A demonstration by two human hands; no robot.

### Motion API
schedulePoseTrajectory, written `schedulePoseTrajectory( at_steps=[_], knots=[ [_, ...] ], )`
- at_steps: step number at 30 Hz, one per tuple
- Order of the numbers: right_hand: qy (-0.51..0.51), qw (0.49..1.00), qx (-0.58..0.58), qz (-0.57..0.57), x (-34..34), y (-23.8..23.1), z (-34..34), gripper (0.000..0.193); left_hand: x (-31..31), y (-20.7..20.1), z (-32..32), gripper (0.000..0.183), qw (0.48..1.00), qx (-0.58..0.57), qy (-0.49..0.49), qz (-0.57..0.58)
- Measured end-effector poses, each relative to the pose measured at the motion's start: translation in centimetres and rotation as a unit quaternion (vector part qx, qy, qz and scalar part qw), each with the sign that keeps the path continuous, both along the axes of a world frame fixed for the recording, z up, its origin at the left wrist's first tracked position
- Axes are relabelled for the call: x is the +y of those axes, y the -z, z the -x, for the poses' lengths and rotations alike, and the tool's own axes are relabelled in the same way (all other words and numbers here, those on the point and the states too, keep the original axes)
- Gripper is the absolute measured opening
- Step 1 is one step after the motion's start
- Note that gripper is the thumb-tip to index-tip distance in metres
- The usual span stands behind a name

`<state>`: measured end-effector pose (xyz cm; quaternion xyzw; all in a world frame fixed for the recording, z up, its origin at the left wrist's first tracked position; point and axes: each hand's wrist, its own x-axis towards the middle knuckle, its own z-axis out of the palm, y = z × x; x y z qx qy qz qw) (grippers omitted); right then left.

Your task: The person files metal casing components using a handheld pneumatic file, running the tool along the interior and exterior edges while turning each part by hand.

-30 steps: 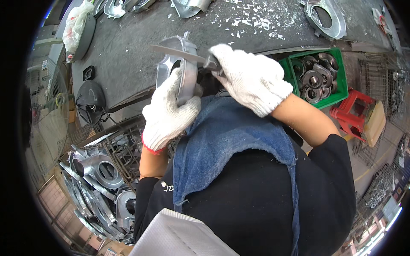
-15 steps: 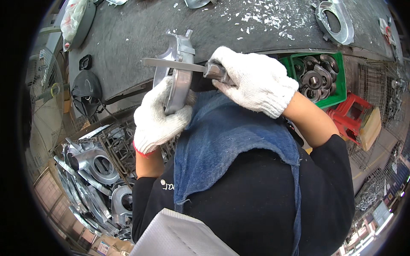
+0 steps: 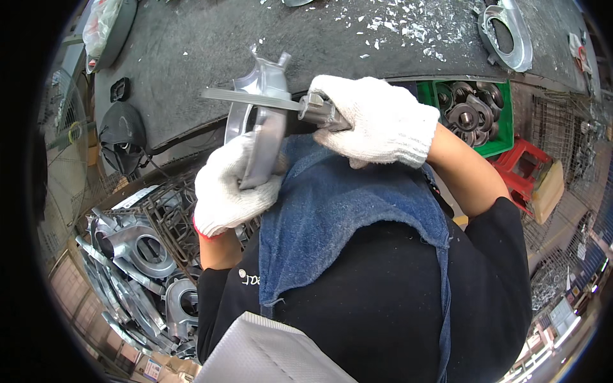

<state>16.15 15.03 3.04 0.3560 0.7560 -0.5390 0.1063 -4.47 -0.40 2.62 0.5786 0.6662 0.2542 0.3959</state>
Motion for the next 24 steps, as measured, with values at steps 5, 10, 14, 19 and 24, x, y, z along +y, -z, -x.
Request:
schedulePoseTrajectory(
  at_steps=[5, 10, 14, 19, 24],
  knots=[
    [-0.040, 0.960, 0.033, -0.274, -1.3, 1.2, 0.6, 0.034, -0.1, 0.4, 0.2, 0.043, 0.990, 0.081, 0.058, -0.096],
    [-0.017, 0.946, 0.083, -0.313, -1.3, 2.1, -0.3, 0.035, -0.4, 0.6, 0.3, 0.049, 1.000, -0.002, 0.006, 0.014],
    [-0.013, 0.951, 0.091, -0.294, -2.0, 1.6, -1.5, 0.040, -0.5, 0.3, 0.0, 0.054, 0.997, -0.053, -0.037, 0.043],
    [0.001, 0.928, 0.087, -0.362, -3.1, 1.3, -1.7, 0.039, -0.2, -0.1, -1.0, 0.058, 0.982, -0.144, -0.103, 0.065],
    [-0.039, 0.952, 0.071, -0.295, -2.9, 1.0, -2.2, 0.043, -0.5, 0.4, -1.3, 0.070, 0.981, -0.140, -0.092, 0.101]
  ],
)
